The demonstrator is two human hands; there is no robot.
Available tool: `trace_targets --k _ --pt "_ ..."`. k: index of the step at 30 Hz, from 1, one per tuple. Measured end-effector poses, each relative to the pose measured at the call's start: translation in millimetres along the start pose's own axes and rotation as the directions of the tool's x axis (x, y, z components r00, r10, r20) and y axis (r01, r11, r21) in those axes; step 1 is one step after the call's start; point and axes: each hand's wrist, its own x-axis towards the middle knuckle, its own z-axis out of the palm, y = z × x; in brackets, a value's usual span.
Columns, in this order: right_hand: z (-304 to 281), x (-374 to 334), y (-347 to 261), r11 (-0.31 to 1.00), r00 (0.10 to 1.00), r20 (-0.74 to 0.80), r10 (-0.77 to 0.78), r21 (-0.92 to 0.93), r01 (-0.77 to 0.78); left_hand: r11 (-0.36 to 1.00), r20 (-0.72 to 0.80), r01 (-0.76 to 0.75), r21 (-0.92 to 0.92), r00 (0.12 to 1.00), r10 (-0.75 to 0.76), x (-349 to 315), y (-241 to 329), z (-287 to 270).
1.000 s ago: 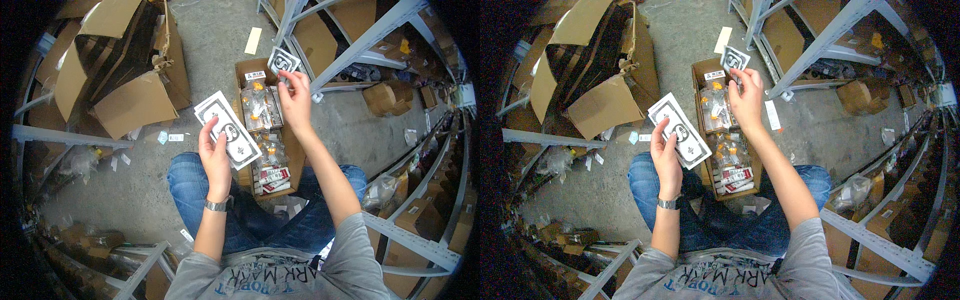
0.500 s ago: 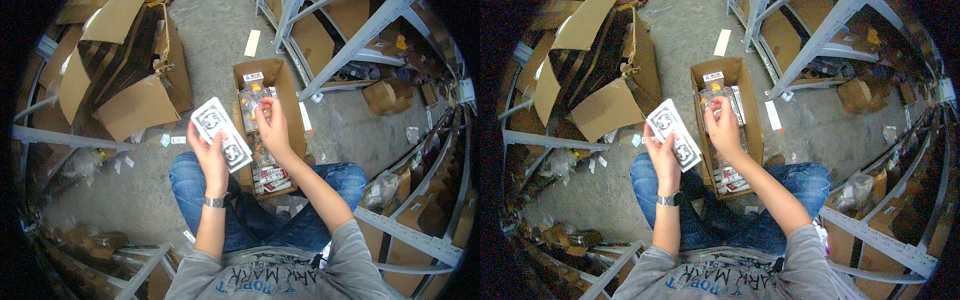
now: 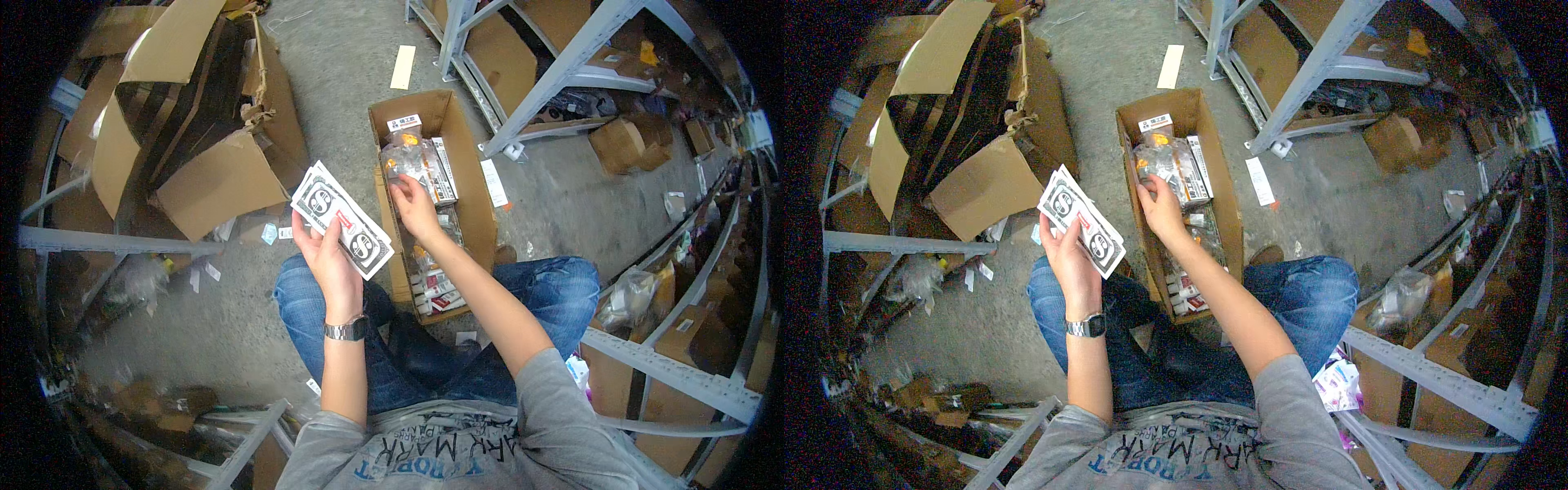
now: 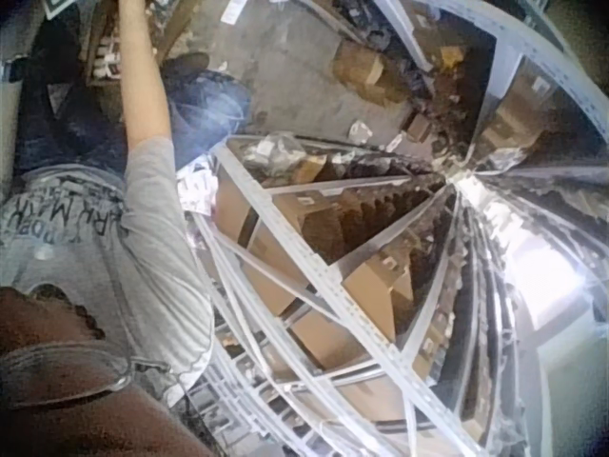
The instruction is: The person sorts various packaged items from a large cardboard box, holding several tubes in one hand while picking out and organizing small packaged parts and stickers into the box.
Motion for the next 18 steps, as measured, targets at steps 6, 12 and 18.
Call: trace_targets --k 6,12,18 --pt "-10 -4 -6 0.953 0.989 0.063 -0.133 -0.265 0.145 1.000 0.016 -0.003 0.007 1.000 0.003 1 -3 -2" --pt "-8 0 -17 0.905 0.987 -0.003 -0.161 -0.400 0.146 1.000 -0.003 -0.010 0.017 1.000 0.010 2 -7 -2" --pt "-9 1 -14 0.844 0.934 -0.065 -0.351 -0.454 0.286 0.999 0.002 -0.034 0.011 0.999 0.034 2 -8 0"
